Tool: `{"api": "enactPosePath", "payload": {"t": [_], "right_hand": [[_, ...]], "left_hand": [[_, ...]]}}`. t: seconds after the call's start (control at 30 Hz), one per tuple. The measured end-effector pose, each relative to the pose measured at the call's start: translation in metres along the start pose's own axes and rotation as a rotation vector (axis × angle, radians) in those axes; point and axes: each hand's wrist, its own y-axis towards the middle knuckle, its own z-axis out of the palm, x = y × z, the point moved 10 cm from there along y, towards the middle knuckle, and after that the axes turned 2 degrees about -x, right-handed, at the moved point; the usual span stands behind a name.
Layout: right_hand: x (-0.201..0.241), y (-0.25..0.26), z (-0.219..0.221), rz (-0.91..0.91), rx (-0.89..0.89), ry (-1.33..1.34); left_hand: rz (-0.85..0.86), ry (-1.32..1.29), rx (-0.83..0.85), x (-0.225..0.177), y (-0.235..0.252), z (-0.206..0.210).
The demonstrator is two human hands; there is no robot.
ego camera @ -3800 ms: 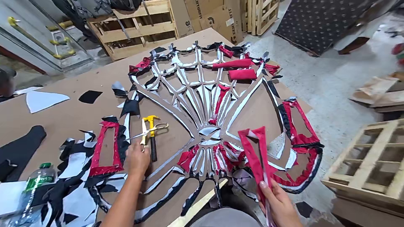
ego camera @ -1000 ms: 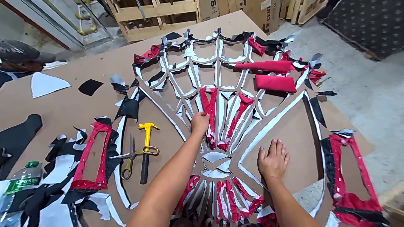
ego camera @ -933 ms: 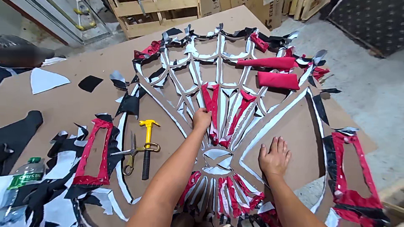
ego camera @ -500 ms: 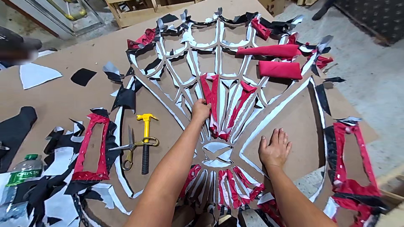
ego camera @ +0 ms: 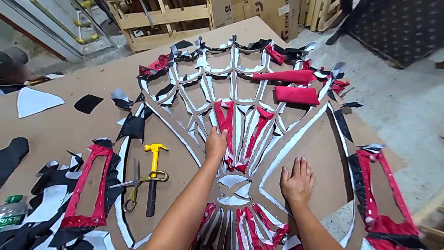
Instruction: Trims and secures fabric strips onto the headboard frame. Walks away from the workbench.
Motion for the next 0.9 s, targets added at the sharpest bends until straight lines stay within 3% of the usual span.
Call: {"api": "enactPosePath", "payload": {"t": [0.1,0.23,0.9], "right_hand": [[0.000,0.001,0.000,0.002,0.006,-0.007],[-0.001,0.000,0.001,0.003,0.026,-0.019],[0.000,-0.002,0.000,0.006,0.053,0.002]], "left_hand": [[0.078,0.209,0.044,-0.015,-0.015,0.012],[0.028,0.452,0.100,-0.018,-0.022,0.025],[0.053,0.460,0.099,-0.006,-0.014,0.032]]}}
